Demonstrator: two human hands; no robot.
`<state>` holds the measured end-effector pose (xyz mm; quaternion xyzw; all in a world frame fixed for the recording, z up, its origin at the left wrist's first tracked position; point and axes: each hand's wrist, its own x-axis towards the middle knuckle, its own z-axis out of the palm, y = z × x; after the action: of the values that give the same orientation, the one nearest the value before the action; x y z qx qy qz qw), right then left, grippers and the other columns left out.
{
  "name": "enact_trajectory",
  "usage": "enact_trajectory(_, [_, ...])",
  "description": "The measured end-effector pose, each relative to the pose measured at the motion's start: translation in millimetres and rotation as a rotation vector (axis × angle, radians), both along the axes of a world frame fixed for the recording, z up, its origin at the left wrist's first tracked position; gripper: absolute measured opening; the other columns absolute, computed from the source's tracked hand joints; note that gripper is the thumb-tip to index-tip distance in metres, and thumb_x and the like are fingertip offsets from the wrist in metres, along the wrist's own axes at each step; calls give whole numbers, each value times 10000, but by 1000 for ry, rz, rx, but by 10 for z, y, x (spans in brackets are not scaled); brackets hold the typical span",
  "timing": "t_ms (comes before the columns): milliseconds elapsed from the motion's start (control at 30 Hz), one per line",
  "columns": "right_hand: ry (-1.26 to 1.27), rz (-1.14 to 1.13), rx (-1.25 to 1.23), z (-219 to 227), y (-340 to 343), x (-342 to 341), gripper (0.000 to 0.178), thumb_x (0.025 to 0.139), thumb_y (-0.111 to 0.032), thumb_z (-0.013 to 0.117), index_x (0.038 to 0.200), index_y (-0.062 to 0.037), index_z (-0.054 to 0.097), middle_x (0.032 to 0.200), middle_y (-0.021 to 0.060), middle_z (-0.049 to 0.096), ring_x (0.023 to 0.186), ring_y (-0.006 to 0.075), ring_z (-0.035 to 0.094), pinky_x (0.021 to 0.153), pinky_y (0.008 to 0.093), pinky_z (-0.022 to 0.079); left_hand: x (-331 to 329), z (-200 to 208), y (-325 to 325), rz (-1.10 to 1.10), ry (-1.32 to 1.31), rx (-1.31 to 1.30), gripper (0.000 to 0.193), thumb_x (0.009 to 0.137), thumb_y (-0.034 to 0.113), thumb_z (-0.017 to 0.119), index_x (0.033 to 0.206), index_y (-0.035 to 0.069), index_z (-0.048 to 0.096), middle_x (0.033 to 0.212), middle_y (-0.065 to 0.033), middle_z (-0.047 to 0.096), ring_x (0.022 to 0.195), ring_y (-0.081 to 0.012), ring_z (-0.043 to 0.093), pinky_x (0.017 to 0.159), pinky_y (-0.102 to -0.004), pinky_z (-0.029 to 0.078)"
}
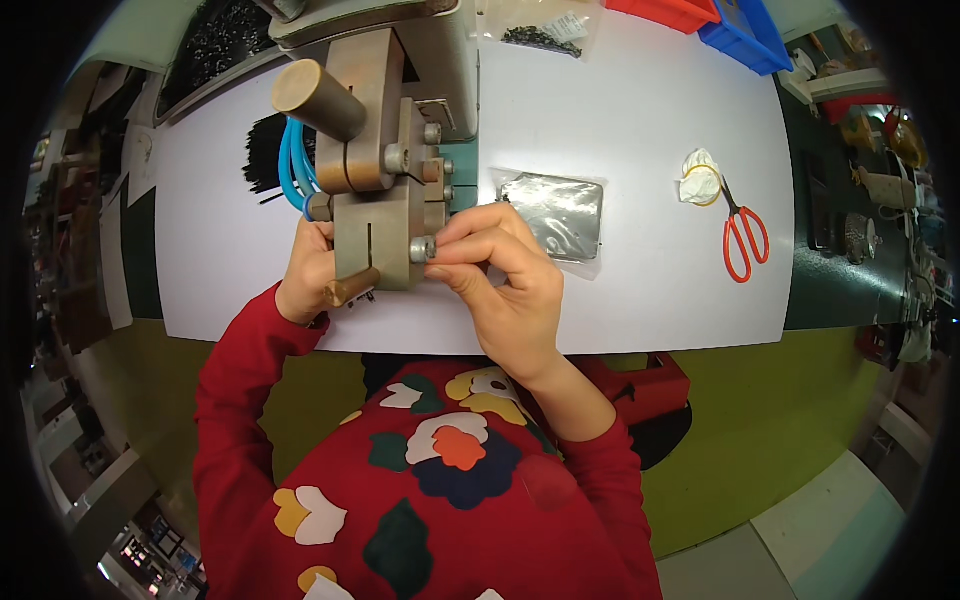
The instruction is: Crimping wire harnesses using an industrial machine.
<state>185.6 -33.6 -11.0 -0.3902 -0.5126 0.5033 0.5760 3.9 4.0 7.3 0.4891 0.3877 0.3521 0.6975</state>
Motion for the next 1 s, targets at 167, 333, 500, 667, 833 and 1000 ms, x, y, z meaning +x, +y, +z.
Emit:
enact_trajectory(167, [-137,-40,77,15,10,-37,68,734,74,602,779,23,598,871,88,541,726,119,512,588,212,424,-8,-43,-3,12,35,26,205,778,146,633,871,-37,623,660,-30,596,496,-36,476,433,-172,372])
enact_trajectory(333, [-147,-73,94,-1,12,-48,69,734,69,605,784,21,599,865,86,541,714,114,504,569,209,413,4,-79,-11,43,57,68,191,767,142,641,844,-31,620,631,-27,585,448,-28,445,389,-169,341])
enact_trajectory(500, [-163,-91,109,6,14,-51,70,736,68,604,786,19,602,857,83,542,706,112,500,560,208,406,26,-43,-13,55,47,30,179,759,130,643,836,-29,617,636,-28,588,454,-29,453,393,-167,347])
enact_trajectory(667, [-188,-88,133,4,3,-47,68,731,67,607,779,18,608,846,84,546,709,120,504,564,211,410,23,-69,-43,61,67,34,172,752,117,645,834,-31,614,643,-32,590,459,-34,464,396,-167,354])
enact_trajectory(833, [-172,-78,108,8,-16,-45,70,725,67,612,774,17,620,841,84,553,712,129,508,565,213,412,29,-106,-93,70,112,97,160,735,88,647,825,-38,609,649,-40,591,475,-41,484,405,-168,368])
enact_trajectory(1000, [-136,-76,69,3,6,-52,76,722,70,614,775,18,627,847,82,557,718,128,510,567,213,413,31,-73,-73,80,141,127,162,725,70,646,828,-47,603,654,-46,592,487,-45,494,410,-171,376])
